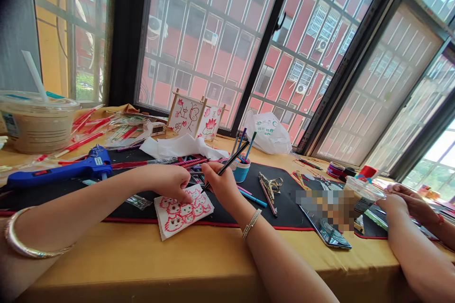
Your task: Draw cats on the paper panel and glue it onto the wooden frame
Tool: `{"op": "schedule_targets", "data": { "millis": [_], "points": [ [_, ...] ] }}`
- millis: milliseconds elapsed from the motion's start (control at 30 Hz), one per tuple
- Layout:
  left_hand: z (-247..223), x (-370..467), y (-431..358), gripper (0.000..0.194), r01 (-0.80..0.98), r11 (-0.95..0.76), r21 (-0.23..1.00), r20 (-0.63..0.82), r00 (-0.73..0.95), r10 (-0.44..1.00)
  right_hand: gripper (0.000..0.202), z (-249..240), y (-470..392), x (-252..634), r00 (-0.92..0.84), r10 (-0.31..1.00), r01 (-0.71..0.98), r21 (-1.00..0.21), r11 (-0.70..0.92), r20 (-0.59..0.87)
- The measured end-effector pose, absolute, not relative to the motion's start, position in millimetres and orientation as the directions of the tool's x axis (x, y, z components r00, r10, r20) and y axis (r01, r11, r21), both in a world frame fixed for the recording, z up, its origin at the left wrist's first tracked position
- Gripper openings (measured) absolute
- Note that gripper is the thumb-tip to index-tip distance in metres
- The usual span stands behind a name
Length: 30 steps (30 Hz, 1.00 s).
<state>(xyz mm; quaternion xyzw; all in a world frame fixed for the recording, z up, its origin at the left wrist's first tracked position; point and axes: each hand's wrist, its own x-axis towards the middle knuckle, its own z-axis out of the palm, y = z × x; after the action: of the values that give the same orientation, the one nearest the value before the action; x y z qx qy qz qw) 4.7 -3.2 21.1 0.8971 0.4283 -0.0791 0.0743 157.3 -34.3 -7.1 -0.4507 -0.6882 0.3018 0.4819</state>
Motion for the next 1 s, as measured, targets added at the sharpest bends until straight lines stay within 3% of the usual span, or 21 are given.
{"op": "schedule_targets", "data": {
  "millis": [300,1000],
  "points": [
    [25,5,-8,0.046,0.770,-0.631,0.093,-0.204,0.635,0.745,0.039,-22,-24,153,-0.220,0.923,0.508,-0.771,0.385,0.316],
    [29,7,-14,0.049,0.772,-0.633,0.051,-0.199,0.629,0.751,0.033,-25,-22,150,-0.182,0.945,0.527,-0.785,0.326,0.271]
  ]
}}
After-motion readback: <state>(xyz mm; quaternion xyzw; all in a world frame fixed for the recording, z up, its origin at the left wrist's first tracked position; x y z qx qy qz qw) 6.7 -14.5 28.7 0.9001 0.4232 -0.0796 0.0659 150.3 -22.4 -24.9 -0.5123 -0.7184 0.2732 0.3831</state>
